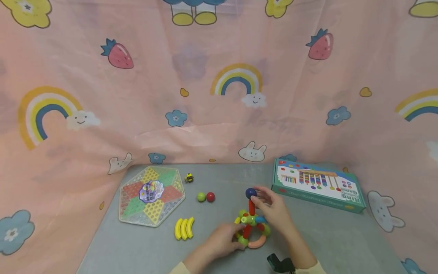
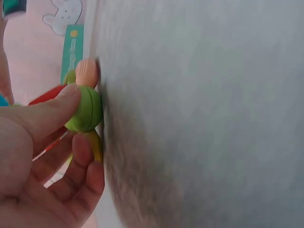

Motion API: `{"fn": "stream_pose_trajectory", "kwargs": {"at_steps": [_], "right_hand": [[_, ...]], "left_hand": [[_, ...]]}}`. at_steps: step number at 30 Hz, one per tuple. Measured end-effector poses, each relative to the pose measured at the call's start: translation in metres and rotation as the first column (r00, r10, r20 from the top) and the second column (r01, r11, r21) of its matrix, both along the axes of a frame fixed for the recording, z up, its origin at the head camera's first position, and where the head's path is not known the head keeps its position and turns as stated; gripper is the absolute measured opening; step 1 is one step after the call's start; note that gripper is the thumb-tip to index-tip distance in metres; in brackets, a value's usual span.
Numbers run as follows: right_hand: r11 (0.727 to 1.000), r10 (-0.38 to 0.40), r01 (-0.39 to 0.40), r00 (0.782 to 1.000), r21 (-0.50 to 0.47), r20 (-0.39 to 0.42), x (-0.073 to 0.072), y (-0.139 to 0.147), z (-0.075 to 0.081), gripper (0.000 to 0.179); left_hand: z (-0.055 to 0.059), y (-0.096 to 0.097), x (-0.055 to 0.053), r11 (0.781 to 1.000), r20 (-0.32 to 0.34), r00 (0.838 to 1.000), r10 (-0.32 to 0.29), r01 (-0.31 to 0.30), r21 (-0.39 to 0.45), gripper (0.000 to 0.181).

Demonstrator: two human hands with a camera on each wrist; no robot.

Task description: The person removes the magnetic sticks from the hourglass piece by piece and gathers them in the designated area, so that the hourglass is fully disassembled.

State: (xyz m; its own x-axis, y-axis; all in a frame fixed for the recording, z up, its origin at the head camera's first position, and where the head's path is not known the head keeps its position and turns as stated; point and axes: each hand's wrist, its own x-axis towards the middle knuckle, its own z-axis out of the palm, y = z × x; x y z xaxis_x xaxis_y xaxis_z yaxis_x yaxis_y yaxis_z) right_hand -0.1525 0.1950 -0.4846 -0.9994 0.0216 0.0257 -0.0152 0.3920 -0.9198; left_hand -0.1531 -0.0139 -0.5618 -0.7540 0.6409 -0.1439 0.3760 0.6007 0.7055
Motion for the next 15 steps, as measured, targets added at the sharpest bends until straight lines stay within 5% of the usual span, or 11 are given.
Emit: {"fn": "stream_pose_trajectory", "kwargs": {"at_steps": [5,10,15], "right_hand": [[0.995,0.099,-0.099,0.995,-0.007,0.001,-0.002,0.001,-0.003,0.044],[0.980,0.198,-0.196,0.979,-0.042,0.056,-0.003,0.002,-0.006,0.046],[0.977,0.207,-0.202,0.976,-0.074,0.073,-0.001,0.002,-0.008,0.043]], "left_hand": [[0.002,0.010,0.011,0.994,0.056,0.993,0.107,-0.106,-0.010,0.049],[0.000,0.023,0.024,0.978,0.038,0.977,0.209,-0.210,0.008,0.047],[0.001,0.025,0.023,0.981,0.080,0.980,0.181,-0.185,0.051,0.042]]}}
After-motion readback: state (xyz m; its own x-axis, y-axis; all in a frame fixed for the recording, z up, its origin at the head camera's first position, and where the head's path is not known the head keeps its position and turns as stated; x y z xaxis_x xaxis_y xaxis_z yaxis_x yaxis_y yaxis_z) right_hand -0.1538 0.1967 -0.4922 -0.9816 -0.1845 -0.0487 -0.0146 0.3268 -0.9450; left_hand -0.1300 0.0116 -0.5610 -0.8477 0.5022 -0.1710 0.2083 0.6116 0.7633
